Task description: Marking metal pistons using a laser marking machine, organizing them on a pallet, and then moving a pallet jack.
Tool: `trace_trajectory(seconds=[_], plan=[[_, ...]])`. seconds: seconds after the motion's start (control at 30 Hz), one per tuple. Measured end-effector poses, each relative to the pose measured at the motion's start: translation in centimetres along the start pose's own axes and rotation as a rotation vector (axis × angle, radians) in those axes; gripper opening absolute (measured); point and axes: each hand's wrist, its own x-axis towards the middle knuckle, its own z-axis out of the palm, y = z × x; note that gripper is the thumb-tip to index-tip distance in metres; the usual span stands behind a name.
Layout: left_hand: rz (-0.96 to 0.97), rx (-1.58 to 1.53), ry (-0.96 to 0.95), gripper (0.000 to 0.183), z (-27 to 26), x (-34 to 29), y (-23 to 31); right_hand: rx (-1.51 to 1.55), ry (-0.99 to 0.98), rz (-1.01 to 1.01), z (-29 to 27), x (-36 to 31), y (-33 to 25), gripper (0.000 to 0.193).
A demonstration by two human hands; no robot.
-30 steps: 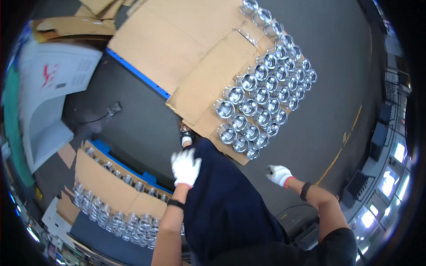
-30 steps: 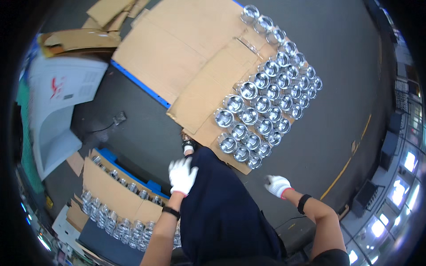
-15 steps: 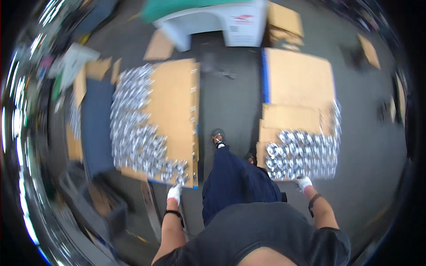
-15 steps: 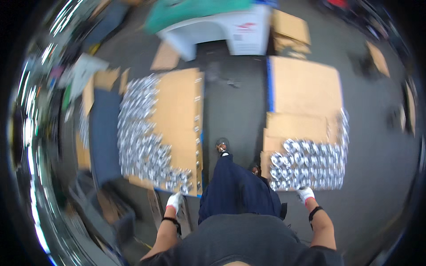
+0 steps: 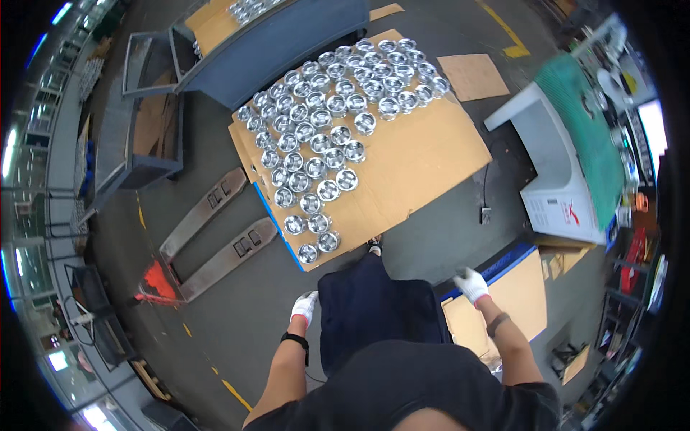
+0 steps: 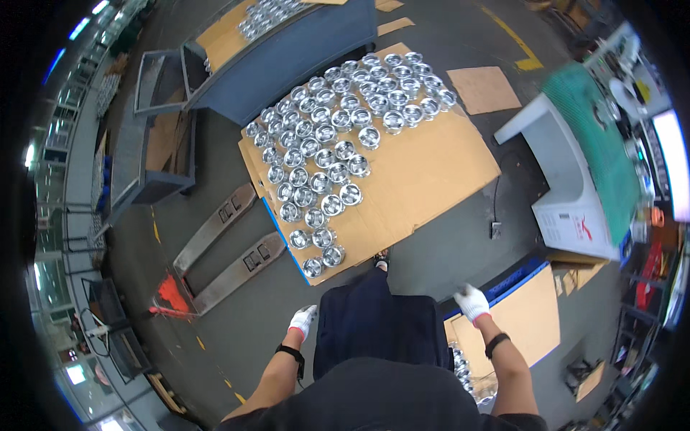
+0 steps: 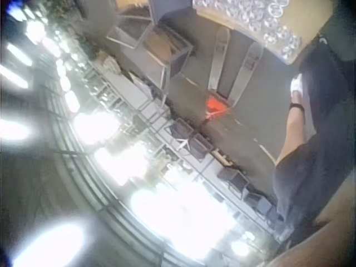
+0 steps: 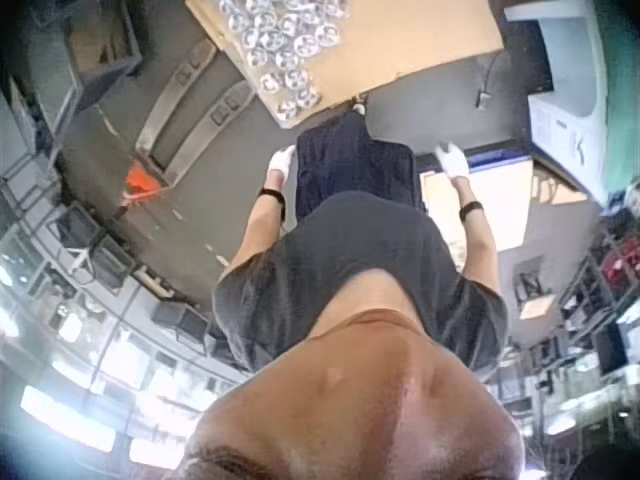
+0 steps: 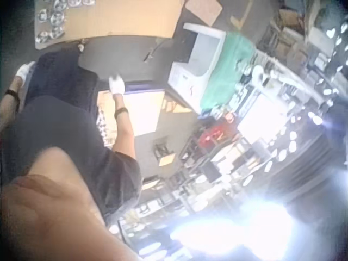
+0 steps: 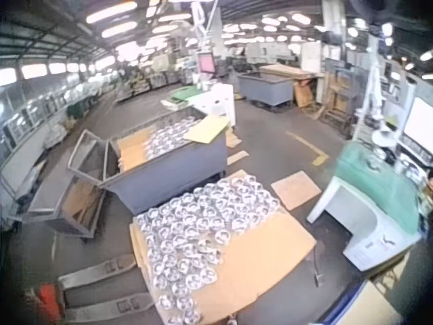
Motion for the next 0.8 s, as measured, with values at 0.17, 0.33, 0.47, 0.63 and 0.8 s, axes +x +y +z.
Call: trace_trajectory(seconds=[0.17,0.33,0.47,0.63,0.8], plan=[[0.091,-0.258,0.054,0.042,4.9,-0.8,4.3,-0.337,-0.137,-0.315,-3.3,15.5,-14.8,0.051],[0.098,-0.287,0.124,0.047,11.2,-0.8,3.5,-0.790,-0.152,-0.678,-1.3,31.9,-26.5,0.062],[-0.109,-0.352,0.326,0.045,16.2,-1.5,-2.9,-0.987,-0.010,-0.676,2.6,43.8,-33.7,0.080],[-0.457,-0.507,0.396,0.049,23.5,-6.2,-16.1,-1.036,-0.024,-0.827,6.3,54.4,-37.6,0.093],[-0.691,-0.457,0.200,0.055,31.8,-9.5,-24.4,-0.938,-0.097,-0.827,7.0,57.3,-37.6,0.089]])
